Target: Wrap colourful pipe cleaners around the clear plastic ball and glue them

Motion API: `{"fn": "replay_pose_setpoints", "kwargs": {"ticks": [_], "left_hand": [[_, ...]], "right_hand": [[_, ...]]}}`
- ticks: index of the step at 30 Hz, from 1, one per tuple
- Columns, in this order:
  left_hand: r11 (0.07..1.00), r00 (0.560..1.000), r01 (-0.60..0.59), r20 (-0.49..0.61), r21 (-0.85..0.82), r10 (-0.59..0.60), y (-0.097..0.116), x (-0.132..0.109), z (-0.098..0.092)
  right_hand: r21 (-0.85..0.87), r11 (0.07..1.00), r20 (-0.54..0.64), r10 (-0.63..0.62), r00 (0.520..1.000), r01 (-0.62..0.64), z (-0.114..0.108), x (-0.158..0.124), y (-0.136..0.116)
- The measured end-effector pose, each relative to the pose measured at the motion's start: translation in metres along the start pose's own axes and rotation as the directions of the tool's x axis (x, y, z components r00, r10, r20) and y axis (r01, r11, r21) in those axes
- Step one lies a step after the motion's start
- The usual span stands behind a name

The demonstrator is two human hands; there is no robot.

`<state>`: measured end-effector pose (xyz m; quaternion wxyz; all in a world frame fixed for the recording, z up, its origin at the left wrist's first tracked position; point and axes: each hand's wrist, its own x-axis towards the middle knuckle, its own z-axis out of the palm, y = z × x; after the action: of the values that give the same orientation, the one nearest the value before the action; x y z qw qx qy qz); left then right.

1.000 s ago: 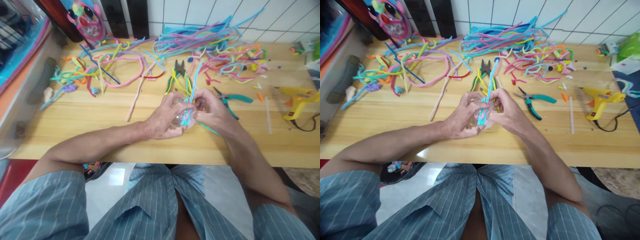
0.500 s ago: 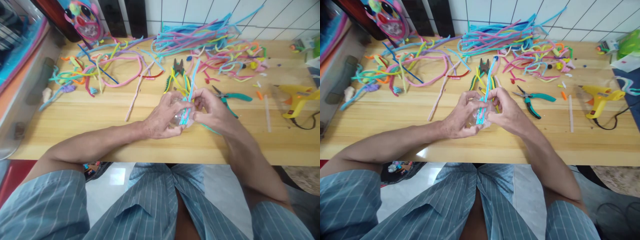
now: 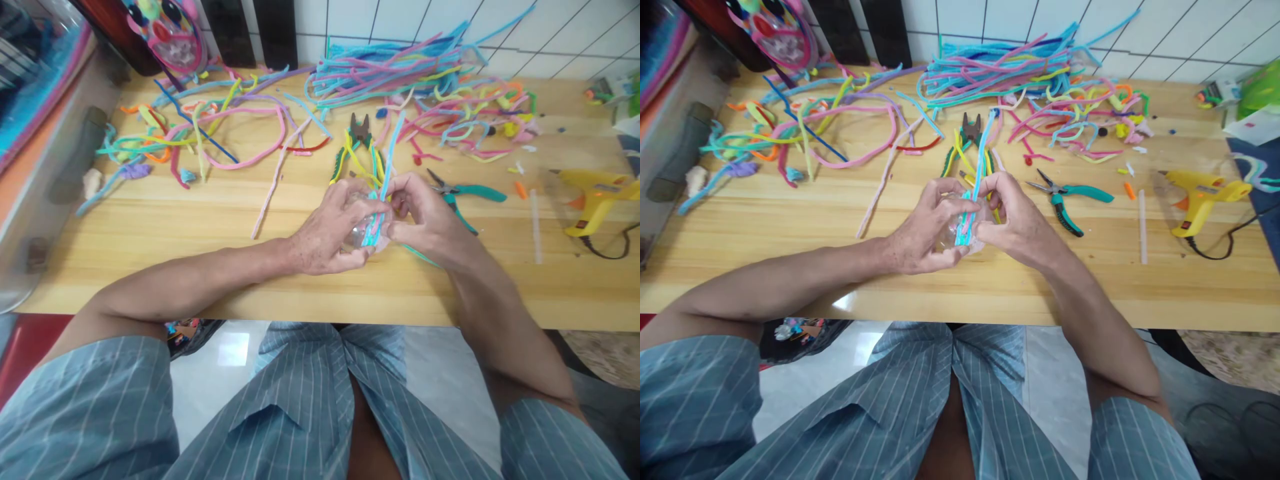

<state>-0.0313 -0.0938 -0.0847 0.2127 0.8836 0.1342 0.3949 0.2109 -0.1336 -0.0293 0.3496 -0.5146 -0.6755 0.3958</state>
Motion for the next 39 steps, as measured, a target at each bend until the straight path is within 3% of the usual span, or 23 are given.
{"fn": "replay_pose_setpoints", "kwargs": {"ticks": [8, 19, 29, 39], "left_hand": [[0.999, 0.999, 0.012, 0.036, 0.039, -0.014, 0.0021, 0.0000, -0.0009], [0.998, 1.000, 0.006, 0.003, 0.065, -0.006, 0.0016, -0.0006, 0.0021], [1.000, 1.000, 0.028, 0.010, 0.013, -0.028, -0.0007, 0.0001, 0.0009], [0.998, 0.998, 0.058, 0.016, 0.000, -0.058, -0.0039, 0.0002, 0.0015]], "right_hand": [[0.032, 0.999, 0.019, 0.011, 1.000, -0.012, -0.0013, 0.0017, -0.0042], [0.105, 0.991, 0.057, 0.077, 0.995, -0.083, -0.0046, 0.0028, -0.0039], [0.055, 0.998, -0.038, 0.025, 0.999, -0.023, 0.0044, 0.0041, -0.0053], [0.005, 1.000, -0.044, -0.006, 0.999, 0.007, 0.0048, 0.0032, -0.0054]]}}
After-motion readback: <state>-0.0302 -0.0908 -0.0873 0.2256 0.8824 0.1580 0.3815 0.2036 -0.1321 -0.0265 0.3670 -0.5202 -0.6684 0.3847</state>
